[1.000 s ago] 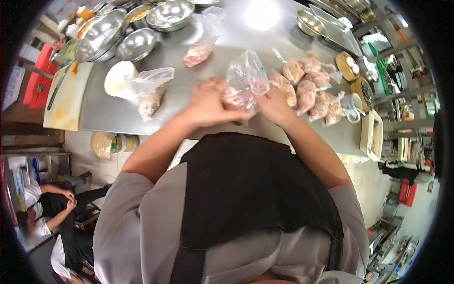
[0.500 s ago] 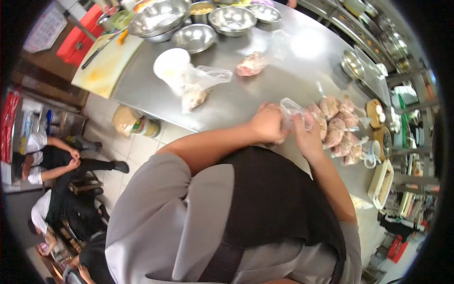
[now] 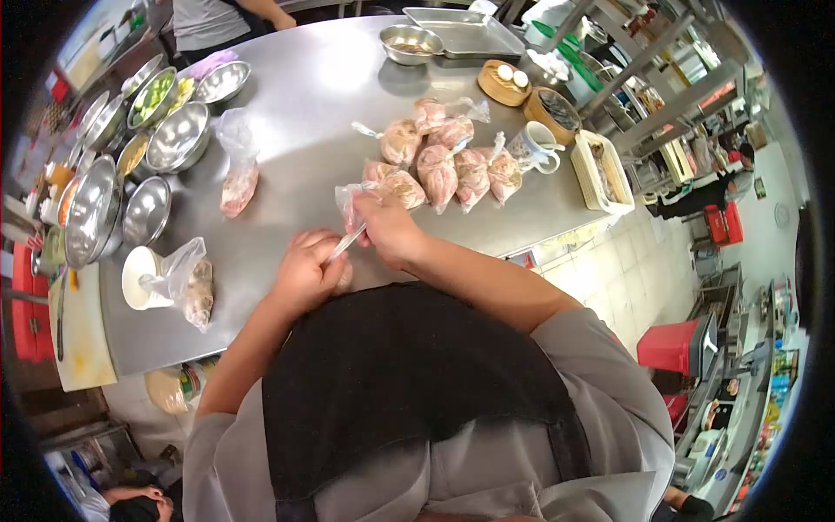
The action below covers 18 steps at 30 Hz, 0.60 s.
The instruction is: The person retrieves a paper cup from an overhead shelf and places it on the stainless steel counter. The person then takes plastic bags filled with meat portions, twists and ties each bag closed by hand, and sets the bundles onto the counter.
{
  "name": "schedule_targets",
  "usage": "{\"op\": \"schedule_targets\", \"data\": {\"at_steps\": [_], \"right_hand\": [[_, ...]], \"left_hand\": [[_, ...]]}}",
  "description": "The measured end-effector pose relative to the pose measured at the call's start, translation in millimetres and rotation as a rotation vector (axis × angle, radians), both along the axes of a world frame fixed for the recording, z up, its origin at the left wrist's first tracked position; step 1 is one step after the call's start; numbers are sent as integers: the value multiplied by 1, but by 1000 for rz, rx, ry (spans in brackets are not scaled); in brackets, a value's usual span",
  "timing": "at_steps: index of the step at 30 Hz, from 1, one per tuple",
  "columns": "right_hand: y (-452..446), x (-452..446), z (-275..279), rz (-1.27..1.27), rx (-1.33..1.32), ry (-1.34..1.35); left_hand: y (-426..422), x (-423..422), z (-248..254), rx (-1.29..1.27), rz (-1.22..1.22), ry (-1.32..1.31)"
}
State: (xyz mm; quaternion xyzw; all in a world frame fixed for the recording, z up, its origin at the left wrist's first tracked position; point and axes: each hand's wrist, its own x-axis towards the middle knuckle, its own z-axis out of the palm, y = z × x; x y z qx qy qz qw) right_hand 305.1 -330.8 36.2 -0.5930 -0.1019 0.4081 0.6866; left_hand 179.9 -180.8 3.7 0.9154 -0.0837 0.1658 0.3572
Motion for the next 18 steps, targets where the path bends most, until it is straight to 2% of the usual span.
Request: {"op": "schedule_targets", "data": {"at_steps": [3, 4, 6, 7, 9, 10, 11, 12, 16, 18], "right_hand": [[2, 0, -6, -22, 105, 23], [1, 3, -4, 21, 80, -52], [1, 9, 3, 112, 29, -203], [-3, 8, 7, 178, -8, -502], [-15, 0, 16, 306, -93, -1101], [-15, -8, 19, 324, -93, -1170], [-15, -17, 21, 344, -95, -1241], [-14, -22, 22, 365, -99, -1311], [-7, -22, 14, 151, 211, -967], [-7, -22, 30, 143, 161, -491]], "left_hand": [[1, 1, -8, 16, 5, -82], [3, 1, -12, 21, 10, -104], [7, -2, -20, -198, 152, 5], [9, -3, -22, -306, 226, 63], [15, 6, -19, -934, 370, 142], [13, 12, -9, -1251, 438, 181], [10, 16, 2, -1389, 439, 124], [7, 16, 8, -1400, 421, 123], [-5, 11, 43, -1354, 329, 96], [-6, 7, 65, -1349, 281, 72]]}}
